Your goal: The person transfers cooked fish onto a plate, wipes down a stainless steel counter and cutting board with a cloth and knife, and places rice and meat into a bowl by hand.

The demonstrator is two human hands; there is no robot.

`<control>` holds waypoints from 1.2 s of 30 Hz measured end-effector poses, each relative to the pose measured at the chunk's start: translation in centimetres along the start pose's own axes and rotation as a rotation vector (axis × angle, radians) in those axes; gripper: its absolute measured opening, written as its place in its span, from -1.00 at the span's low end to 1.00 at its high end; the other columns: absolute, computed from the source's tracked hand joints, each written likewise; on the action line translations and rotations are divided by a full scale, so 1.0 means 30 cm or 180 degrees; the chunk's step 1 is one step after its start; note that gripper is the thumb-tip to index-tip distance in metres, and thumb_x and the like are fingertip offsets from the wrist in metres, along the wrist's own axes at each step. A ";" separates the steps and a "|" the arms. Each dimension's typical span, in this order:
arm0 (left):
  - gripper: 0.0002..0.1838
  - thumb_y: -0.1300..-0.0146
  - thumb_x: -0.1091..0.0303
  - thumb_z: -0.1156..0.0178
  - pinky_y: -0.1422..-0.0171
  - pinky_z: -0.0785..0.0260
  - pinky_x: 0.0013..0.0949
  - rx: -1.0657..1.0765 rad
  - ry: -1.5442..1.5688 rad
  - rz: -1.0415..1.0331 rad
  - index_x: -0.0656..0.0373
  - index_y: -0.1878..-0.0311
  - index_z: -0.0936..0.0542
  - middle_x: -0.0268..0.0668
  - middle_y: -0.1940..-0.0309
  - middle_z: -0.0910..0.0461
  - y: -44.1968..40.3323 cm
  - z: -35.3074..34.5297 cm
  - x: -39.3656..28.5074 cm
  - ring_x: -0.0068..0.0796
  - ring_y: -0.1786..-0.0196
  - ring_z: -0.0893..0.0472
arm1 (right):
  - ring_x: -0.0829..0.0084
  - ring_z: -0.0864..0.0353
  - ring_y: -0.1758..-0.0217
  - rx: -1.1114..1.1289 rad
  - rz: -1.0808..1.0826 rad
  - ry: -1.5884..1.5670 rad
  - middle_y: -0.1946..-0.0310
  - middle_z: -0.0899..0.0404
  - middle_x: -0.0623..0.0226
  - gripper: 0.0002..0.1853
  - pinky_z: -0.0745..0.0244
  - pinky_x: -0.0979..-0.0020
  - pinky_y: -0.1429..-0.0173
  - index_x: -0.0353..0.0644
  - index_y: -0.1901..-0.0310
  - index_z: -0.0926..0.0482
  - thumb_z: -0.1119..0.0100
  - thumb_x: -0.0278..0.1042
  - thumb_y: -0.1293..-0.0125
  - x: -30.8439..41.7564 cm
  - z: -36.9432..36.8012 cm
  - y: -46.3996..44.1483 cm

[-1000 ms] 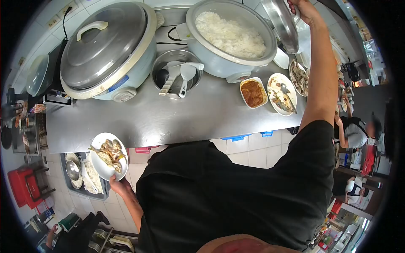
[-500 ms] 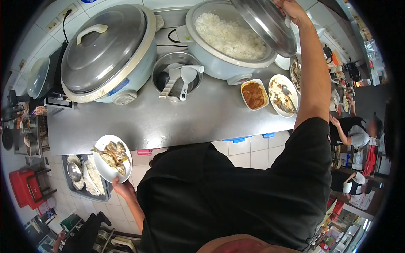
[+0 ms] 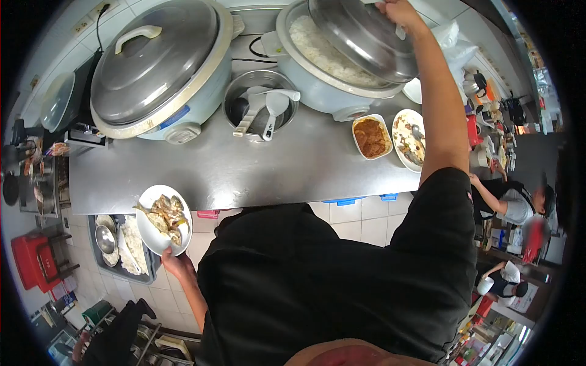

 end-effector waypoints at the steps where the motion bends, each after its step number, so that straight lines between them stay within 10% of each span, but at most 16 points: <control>1: -0.33 -0.05 0.50 0.02 -0.39 -0.34 -0.04 0.0061 0.0073 -0.0031 0.42 -0.33 -0.26 0.04 -0.24 -0.40 0.022 -0.029 -0.021 -0.06 -0.26 -0.47 | 0.37 -0.59 0.32 0.0072 0.0009 -0.0306 0.37 -0.66 0.25 -0.67 -0.47 0.30 0.19 -0.22 0.11 -0.67 -0.20 -0.13 -0.25 0.007 -0.045 -0.001; 22: -0.52 -0.10 0.50 -0.03 -0.23 -0.41 -0.16 -0.0500 0.0857 -0.0232 0.42 -0.14 -0.39 -0.05 0.05 -0.57 0.159 -0.151 -0.086 -0.19 0.00 -0.59 | 0.22 -0.62 -0.11 0.0365 0.0947 0.0545 -0.02 -0.64 -0.01 -0.50 -0.44 0.32 -0.20 -0.33 -0.23 -0.49 -0.04 -0.14 -0.40 -0.025 -0.272 -0.130; 25: -0.35 -0.04 0.51 0.01 -0.28 -0.35 -0.19 -0.0317 0.0896 -0.0258 0.32 -0.31 -0.28 -0.10 -0.09 -0.50 0.194 -0.193 -0.132 -0.21 -0.11 -0.53 | 0.16 -0.58 -0.16 0.0680 0.0831 0.1148 -0.08 -0.59 -0.05 -0.43 -0.39 0.31 -0.25 -0.34 -0.25 -0.46 -0.04 -0.02 -0.42 0.080 -0.245 -0.084; 28: -0.30 -0.02 0.52 0.02 -0.32 -0.31 -0.20 -0.0208 0.1008 -0.0291 0.32 -0.34 -0.25 -0.11 -0.13 -0.47 0.193 -0.196 -0.152 -0.22 -0.16 -0.49 | 0.20 -0.59 -0.15 -0.0597 0.1646 0.1837 -0.10 -0.59 -0.01 -0.42 -0.41 0.32 -0.23 -0.32 -0.26 -0.46 -0.07 0.02 -0.42 0.310 -0.147 0.008; 31: -0.27 0.00 0.54 0.04 -0.37 -0.27 -0.19 -0.0244 0.0895 -0.0386 0.30 -0.37 -0.22 -0.09 -0.18 -0.44 0.162 -0.165 -0.130 -0.19 -0.22 -0.45 | 0.28 -0.60 -0.13 -0.0559 0.1586 -0.0387 -0.12 -0.59 0.08 -0.41 -0.46 0.34 -0.21 -0.29 -0.29 -0.43 -0.10 0.02 -0.41 0.791 -0.162 0.416; 36: -0.31 -0.02 0.54 0.04 -0.35 -0.25 -0.26 -0.0251 0.0977 -0.0419 0.30 -0.34 -0.26 -0.09 -0.12 -0.48 0.137 -0.141 -0.115 -0.23 -0.19 -0.46 | 0.43 -0.61 0.06 0.2562 0.1826 -0.1543 0.10 -0.65 0.28 -0.62 -0.48 0.39 -0.06 -0.23 -0.14 -0.53 -0.19 -0.26 -0.36 1.159 -0.870 1.126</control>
Point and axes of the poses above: each hand's wrist, its own y-axis away from the middle knuckle, its own z-axis out of the back of the hand, x = y × z, the point moved 6 cm from there along -y, towards the middle knuckle
